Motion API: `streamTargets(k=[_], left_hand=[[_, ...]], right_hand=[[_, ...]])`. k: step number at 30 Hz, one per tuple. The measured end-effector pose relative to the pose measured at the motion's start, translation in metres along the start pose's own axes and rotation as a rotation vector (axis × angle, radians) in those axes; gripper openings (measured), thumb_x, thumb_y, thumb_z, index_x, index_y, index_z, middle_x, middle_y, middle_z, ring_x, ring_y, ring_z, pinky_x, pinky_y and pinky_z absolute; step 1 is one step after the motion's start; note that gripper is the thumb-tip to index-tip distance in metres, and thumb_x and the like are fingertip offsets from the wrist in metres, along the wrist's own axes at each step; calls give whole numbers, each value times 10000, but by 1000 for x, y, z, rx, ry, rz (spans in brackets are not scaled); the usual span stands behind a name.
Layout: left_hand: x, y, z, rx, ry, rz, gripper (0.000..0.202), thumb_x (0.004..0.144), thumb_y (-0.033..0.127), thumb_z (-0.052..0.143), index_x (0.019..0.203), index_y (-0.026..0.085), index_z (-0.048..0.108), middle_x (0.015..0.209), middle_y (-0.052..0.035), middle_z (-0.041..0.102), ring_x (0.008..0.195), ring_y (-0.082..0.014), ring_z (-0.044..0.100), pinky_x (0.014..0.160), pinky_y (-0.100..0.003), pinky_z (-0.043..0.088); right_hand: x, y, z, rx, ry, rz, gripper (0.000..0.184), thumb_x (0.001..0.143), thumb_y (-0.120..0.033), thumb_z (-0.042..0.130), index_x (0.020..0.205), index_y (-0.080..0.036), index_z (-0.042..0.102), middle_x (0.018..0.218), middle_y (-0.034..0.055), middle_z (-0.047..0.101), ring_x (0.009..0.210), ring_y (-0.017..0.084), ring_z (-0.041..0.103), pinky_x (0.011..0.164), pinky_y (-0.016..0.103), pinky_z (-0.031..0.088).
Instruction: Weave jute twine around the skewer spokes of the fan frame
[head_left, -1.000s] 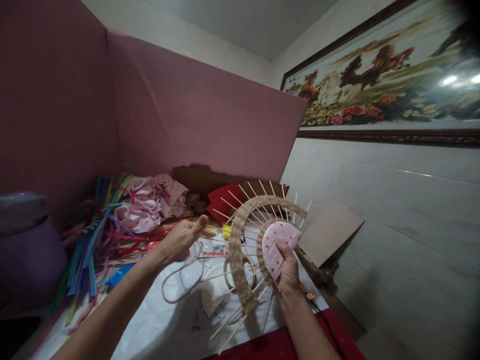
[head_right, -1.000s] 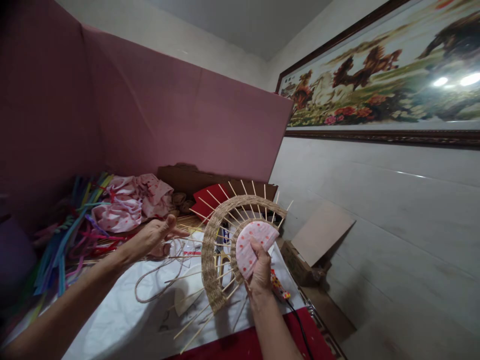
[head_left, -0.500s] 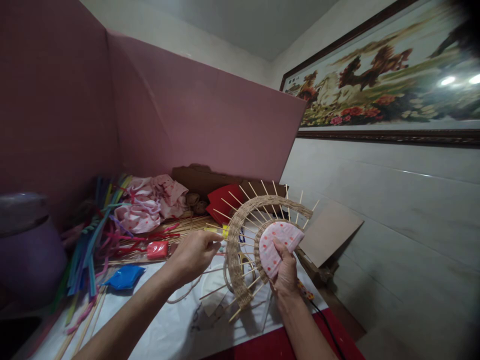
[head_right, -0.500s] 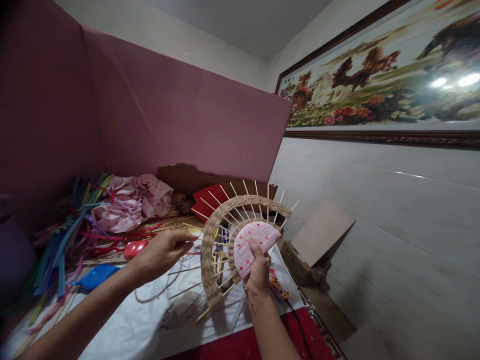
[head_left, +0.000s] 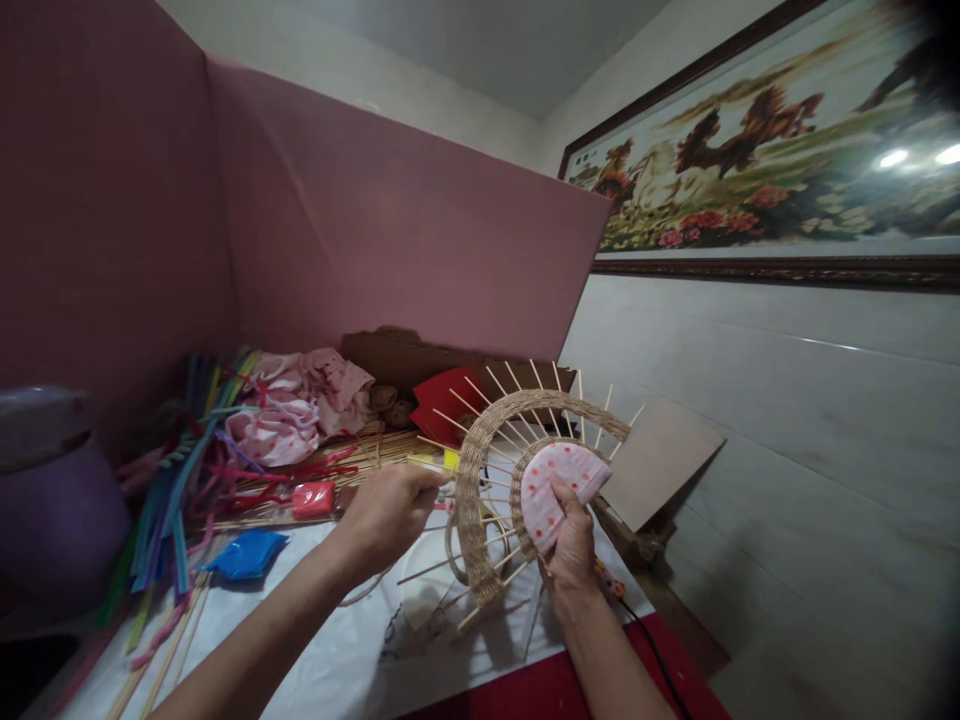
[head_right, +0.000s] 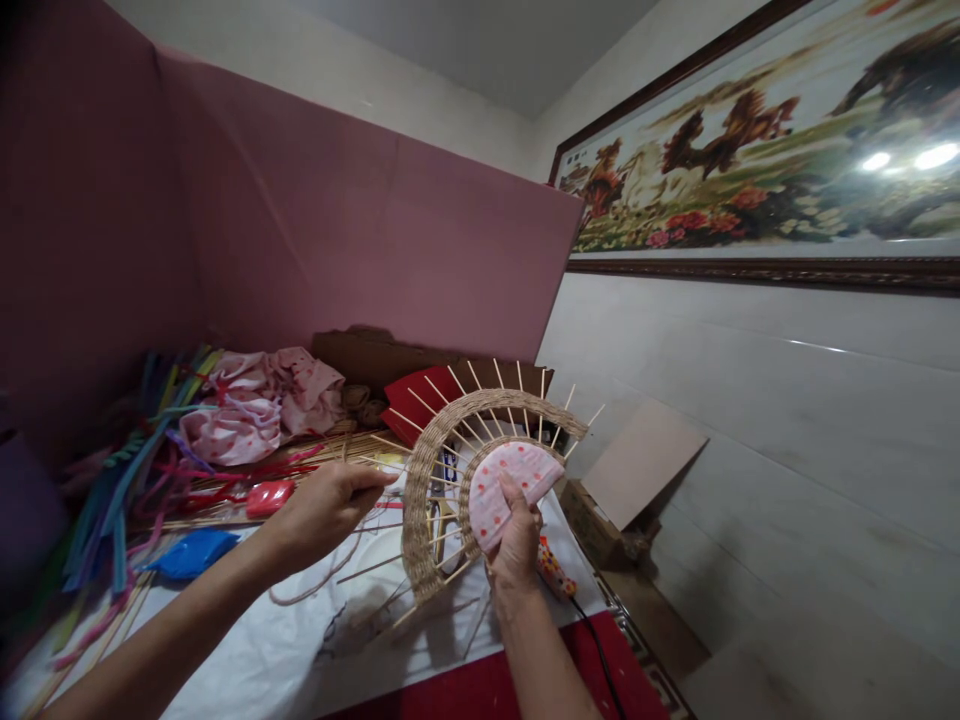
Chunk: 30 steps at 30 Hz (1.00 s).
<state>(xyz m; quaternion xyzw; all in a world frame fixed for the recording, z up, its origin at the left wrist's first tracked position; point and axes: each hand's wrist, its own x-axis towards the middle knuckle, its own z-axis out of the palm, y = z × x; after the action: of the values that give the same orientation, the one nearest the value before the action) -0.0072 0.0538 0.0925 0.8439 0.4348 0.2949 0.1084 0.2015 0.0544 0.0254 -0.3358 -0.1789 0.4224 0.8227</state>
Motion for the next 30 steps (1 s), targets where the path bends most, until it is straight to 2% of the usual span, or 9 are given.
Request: streamTargets(k=[3,6,11,14,18,21,25,30], left_hand=[[0,-3,0,103,16,13,292,782,189,395,844,241,676,760,-56,664,706,-171,571,630,-264,382],[0,-6,-3,184,2,27,266,793,227,411,831,259,672,733,-44,644,675,-164,553,607,-261,367],[0,-7,-10,165,10,16,346,801,480,403,922,297,671,733,-48,621,649,-161,524,572,-259,341],[1,-8,-15,90,16,-23,415,767,569,395,908,302,680,753,-41,615,656,-164,516,574,-258,338],[5,-15,-17,-160,-46,-64,552,782,595,320,821,199,703,626,-30,553,578,-139,463,530,-236,316],[7,-22,-14,-417,-118,-145,675,769,635,269,864,122,696,515,-3,435,471,-100,338,466,-224,262],[8,-24,-9,-735,-231,-296,804,722,705,221,918,72,676,503,27,327,443,-72,195,427,-218,143],[9,-26,-2,-1035,-312,-434,896,657,769,179,905,60,668,534,21,337,479,-83,224,439,-222,130]], right_hand=[[1,-2,1,28,42,40,360,607,-199,639,962,-172,583,694,-47,669,607,107,626,582,202,515],[0,-4,4,45,60,67,343,614,-195,630,954,-168,586,670,-49,670,609,101,631,623,194,522],[-3,-6,7,64,61,81,346,623,-204,624,964,-170,581,659,-42,676,591,108,633,607,205,529],[-3,-6,6,80,64,114,343,613,-199,630,951,-163,585,637,-43,674,579,110,634,605,207,531],[-2,-5,5,90,48,135,332,610,-209,630,936,-160,591,643,-38,678,572,115,637,581,214,535],[-2,-5,4,97,24,170,310,616,-210,626,919,-153,594,628,-31,676,557,120,636,573,225,538],[-2,-5,3,114,17,132,316,627,-202,618,939,-166,591,651,-34,680,572,118,639,578,222,539],[-2,-6,4,117,63,104,344,633,-214,619,974,-175,591,688,-35,682,622,110,641,626,213,533]])
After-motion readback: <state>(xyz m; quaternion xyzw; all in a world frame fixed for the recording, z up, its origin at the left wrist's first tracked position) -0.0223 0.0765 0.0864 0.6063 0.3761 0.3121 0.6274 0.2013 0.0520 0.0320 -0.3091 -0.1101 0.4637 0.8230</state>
